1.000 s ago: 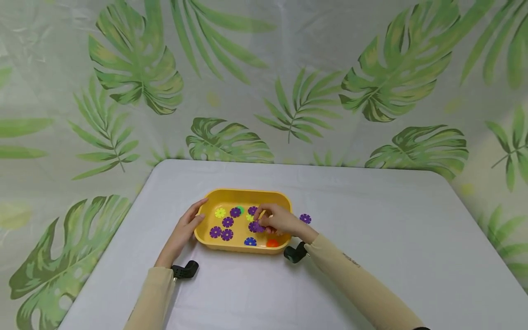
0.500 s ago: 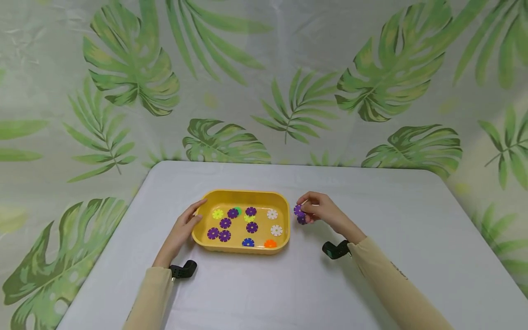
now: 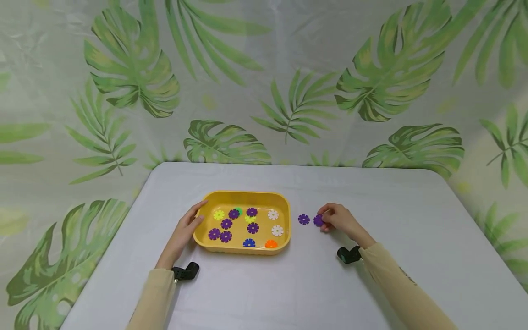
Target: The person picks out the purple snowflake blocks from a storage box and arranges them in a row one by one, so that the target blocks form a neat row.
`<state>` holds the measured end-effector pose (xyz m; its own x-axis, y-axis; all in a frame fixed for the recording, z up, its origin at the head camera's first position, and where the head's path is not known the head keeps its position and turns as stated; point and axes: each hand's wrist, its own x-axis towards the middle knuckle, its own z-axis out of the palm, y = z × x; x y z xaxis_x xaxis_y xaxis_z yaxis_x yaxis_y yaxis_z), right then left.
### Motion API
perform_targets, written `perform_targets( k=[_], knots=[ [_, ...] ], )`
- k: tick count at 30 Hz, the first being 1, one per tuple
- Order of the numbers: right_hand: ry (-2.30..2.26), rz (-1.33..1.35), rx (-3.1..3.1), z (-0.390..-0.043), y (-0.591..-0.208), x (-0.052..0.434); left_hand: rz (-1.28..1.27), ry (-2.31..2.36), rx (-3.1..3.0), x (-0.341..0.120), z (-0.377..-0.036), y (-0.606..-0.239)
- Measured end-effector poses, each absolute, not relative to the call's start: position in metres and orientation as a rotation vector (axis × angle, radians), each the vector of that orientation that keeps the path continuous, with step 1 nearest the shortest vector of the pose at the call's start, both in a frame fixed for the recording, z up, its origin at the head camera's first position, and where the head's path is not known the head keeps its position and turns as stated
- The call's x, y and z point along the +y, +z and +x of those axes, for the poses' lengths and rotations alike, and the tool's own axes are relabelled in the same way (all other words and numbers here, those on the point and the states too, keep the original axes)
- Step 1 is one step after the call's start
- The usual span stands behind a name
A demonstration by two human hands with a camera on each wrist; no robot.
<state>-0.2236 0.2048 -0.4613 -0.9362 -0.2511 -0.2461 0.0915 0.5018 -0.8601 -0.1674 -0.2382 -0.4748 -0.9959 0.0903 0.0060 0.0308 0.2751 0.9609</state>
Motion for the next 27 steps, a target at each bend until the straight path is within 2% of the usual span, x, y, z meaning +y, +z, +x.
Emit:
perform_targets(
  k=[6, 12, 20, 27],
  knots=[
    [-1.33, -0.148, 2.503, -0.225, -0.456, 0.2, 0.125, 1.877, 2.462, -0.237, -0.166, -0.475],
    [-1.458, -0.232, 2.452, -0.224, -0.433, 0.182, 0.118, 1.882, 2.471, -0.239, -0.165, -0.476],
    [-1.566, -0.45, 2.18, -0.224, -0.402, 0.127, 0.12, 1.9, 2.456, -0.239, -0.167, -0.478],
    [-1.438, -0.582, 2.0, -0.231, -0.395, 0.078, 0.116, 1.889, 2.463, -0.237, -0.166, -0.477]
  ],
)
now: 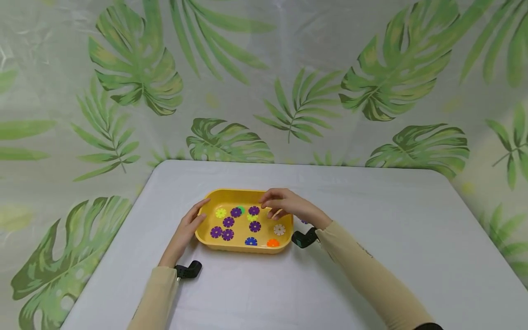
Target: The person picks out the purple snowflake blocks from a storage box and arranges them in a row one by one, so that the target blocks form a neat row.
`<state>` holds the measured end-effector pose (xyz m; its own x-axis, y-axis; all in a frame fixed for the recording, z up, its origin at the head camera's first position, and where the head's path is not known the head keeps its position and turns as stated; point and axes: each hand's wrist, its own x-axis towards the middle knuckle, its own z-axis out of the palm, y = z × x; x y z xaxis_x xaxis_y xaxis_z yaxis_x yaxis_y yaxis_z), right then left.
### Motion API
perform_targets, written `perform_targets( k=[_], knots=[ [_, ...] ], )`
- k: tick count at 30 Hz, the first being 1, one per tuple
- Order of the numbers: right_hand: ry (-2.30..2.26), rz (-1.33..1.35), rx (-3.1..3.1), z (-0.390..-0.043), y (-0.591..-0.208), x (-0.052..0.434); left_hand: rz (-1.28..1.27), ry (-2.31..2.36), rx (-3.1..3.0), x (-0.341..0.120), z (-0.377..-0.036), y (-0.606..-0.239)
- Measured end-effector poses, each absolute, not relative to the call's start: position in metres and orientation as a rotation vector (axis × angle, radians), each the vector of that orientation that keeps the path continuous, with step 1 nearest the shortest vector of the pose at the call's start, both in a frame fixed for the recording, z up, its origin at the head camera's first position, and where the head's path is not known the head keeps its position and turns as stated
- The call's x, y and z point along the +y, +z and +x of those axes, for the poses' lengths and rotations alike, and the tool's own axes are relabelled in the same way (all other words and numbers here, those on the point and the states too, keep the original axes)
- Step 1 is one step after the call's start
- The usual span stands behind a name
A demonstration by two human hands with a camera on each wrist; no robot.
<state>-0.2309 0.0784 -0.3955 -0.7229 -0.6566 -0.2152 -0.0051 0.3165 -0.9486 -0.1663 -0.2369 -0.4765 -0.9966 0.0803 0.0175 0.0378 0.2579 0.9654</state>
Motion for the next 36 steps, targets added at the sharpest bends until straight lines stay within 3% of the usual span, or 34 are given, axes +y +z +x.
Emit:
perform_targets(
  k=[16, 29, 36],
  knots=[
    [-0.93, -0.593, 1.886, -0.251, -0.419, 0.034, 0.099, 1.89, 2.468, -0.237, -0.168, -0.479],
    [-0.906, -0.612, 1.949, -0.251, -0.427, 0.028, 0.091, 1.894, 2.46, -0.237, -0.168, -0.48],
    [-1.003, -0.626, 1.983, -0.25, -0.426, 0.03, 0.13, 1.904, 2.433, -0.232, -0.16, -0.462]
  ],
)
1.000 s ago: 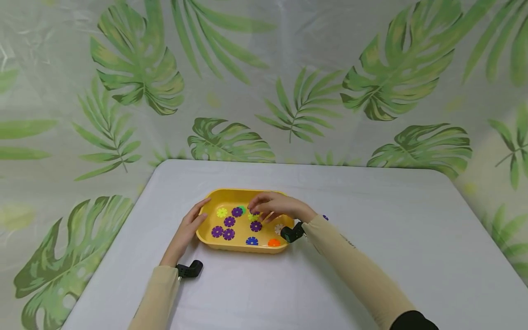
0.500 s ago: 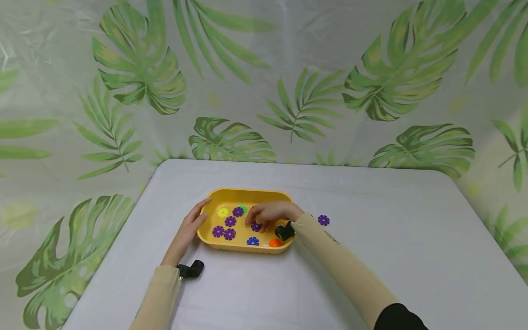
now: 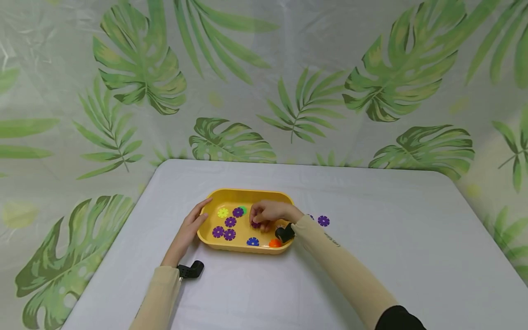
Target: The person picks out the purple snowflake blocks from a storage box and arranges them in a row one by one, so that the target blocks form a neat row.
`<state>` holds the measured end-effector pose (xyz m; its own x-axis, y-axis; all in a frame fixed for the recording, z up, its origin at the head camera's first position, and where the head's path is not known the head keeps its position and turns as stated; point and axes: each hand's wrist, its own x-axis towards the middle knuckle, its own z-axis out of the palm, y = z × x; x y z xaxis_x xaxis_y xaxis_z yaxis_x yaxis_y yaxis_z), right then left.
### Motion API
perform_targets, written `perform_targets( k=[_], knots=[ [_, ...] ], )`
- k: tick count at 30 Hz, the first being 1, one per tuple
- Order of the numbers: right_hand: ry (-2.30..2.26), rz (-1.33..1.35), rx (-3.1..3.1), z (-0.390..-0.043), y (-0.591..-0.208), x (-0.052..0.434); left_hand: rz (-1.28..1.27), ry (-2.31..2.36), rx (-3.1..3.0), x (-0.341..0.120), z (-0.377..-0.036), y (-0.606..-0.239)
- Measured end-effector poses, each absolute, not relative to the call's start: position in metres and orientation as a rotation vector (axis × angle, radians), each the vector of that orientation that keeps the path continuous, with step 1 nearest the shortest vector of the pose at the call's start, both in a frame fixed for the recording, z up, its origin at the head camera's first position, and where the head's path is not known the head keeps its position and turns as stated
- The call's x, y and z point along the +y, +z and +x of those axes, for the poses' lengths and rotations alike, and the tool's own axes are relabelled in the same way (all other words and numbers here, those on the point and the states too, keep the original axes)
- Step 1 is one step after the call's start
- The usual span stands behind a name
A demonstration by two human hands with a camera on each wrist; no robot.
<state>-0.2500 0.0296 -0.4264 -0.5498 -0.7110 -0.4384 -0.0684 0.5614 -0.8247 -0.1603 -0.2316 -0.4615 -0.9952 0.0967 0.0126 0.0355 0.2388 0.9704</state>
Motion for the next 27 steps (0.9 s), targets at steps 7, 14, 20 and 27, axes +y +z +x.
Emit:
perform_targets(
  k=[7, 14, 20, 27],
  knots=[
    [-1.146, -0.717, 2.014, -0.248, -0.415, 0.042, 0.129, 1.872, 2.448, -0.226, -0.155, -0.449],
    [-1.258, -0.731, 2.029, -0.25, -0.401, 0.079, 0.11, 1.88, 2.439, -0.225, -0.155, -0.449],
    [-1.337, -0.651, 2.083, -0.25, -0.398, 0.13, 0.107, 1.877, 2.447, -0.225, -0.153, -0.447],
    [-1.407, -0.494, 2.183, -0.245, -0.416, 0.194, 0.098, 1.883, 2.45, -0.225, -0.153, -0.448]
  ],
)
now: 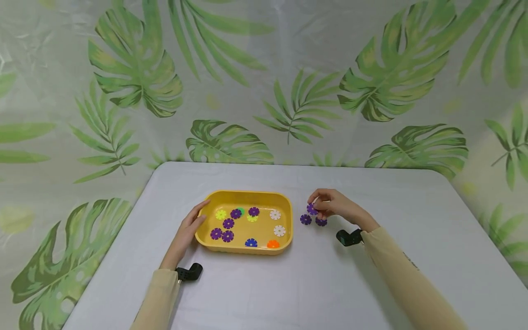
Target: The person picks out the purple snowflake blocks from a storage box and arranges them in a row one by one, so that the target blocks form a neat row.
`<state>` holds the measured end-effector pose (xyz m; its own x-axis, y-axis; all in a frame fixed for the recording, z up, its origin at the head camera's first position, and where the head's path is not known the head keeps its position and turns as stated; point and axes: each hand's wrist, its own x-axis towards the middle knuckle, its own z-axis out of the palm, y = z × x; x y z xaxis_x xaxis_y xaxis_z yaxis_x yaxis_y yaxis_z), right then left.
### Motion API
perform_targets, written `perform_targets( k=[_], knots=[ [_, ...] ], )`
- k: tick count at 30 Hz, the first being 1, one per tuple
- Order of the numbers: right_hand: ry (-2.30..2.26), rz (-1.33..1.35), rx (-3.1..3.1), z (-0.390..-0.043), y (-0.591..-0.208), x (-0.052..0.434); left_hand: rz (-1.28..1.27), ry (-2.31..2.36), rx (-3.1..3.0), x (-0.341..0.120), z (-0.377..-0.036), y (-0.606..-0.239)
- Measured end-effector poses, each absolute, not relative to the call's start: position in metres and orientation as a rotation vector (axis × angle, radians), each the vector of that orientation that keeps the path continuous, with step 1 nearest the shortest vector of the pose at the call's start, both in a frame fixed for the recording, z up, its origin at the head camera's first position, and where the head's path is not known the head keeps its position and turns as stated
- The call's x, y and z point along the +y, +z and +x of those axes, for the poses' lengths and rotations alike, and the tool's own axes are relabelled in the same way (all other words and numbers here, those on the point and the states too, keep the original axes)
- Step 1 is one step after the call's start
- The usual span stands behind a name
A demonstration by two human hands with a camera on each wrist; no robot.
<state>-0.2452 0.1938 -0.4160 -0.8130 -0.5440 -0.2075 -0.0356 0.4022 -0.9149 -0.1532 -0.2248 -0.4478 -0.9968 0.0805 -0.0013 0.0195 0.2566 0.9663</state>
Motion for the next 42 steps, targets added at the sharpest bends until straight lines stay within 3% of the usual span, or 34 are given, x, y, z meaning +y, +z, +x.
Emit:
perform_targets(
  k=[10, 17, 23, 31, 42],
  knots=[
    [-1.445, -0.352, 2.196, -0.235, -0.451, 0.253, 0.094, 1.903, 2.44, -0.228, -0.152, -0.451],
    [-1.355, -0.287, 2.287, -0.235, -0.46, 0.259, 0.072, 1.911, 2.456, -0.237, -0.163, -0.48],
    [-1.277, -0.296, 2.412, -0.235, -0.452, 0.252, 0.08, 1.916, 2.465, -0.237, -0.164, -0.483],
    [-1.442, -0.415, 2.305, -0.237, -0.428, 0.215, 0.065, 1.914, 2.448, -0.236, -0.163, -0.476],
    [-1.453, -0.593, 2.073, -0.237, -0.4, 0.113, 0.077, 1.887, 2.443, -0.225, -0.153, -0.448]
  ],
)
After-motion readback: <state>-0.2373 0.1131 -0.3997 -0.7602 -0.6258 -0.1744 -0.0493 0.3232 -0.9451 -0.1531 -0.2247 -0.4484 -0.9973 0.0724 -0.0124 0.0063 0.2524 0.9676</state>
